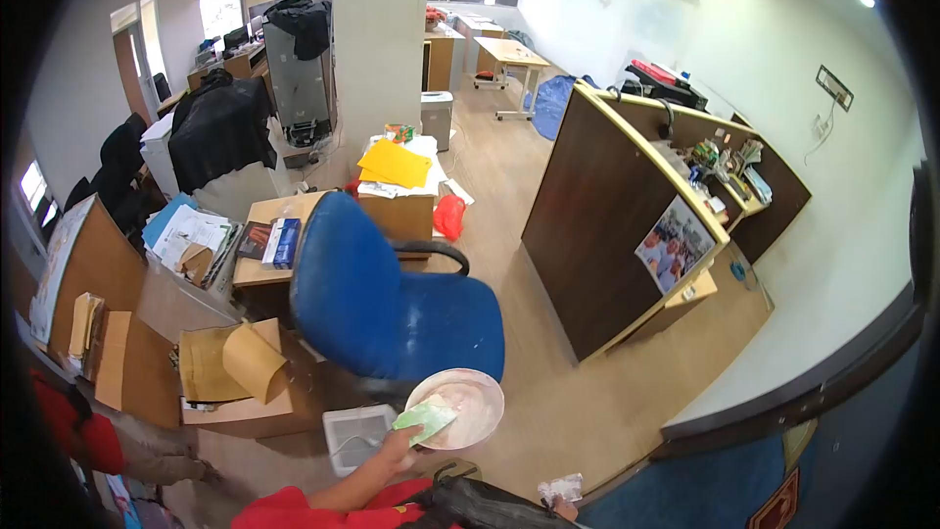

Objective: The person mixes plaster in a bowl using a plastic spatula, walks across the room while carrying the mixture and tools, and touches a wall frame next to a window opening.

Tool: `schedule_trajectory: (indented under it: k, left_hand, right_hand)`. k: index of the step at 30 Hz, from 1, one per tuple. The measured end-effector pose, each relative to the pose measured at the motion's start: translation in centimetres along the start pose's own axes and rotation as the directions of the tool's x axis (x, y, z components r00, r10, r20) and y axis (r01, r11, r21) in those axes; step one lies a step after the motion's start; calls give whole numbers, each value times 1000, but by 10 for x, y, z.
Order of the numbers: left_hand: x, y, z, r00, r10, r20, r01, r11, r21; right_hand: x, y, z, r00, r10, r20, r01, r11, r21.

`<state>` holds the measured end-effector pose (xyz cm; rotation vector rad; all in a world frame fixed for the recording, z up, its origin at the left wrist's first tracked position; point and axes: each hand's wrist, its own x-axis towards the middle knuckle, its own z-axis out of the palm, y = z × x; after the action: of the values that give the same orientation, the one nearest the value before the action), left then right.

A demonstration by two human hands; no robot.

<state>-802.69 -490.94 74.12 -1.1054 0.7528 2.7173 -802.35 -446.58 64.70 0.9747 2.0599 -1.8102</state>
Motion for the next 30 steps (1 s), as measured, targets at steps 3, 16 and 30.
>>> schedule_trajectory:
  k: [3, 16, 30]
  left_hand:
    - [63, -9, 47, 991, 125, 56, -124, 992, -18]
    - [322, 66, 317, 974, 190, 121, -175, 976, -127]
    - [473, 198, 438, 910, 398, -118, -413, 896, -160]
  right_hand:
    - [74, -58, -16, 998, -59, 14, 60, 995, -74]
    - [348, -311, 69, 946, -209, 248, 286, 898, -335]
    - [574, -565, 331, 710, -213, 672, 636, 603, -481]
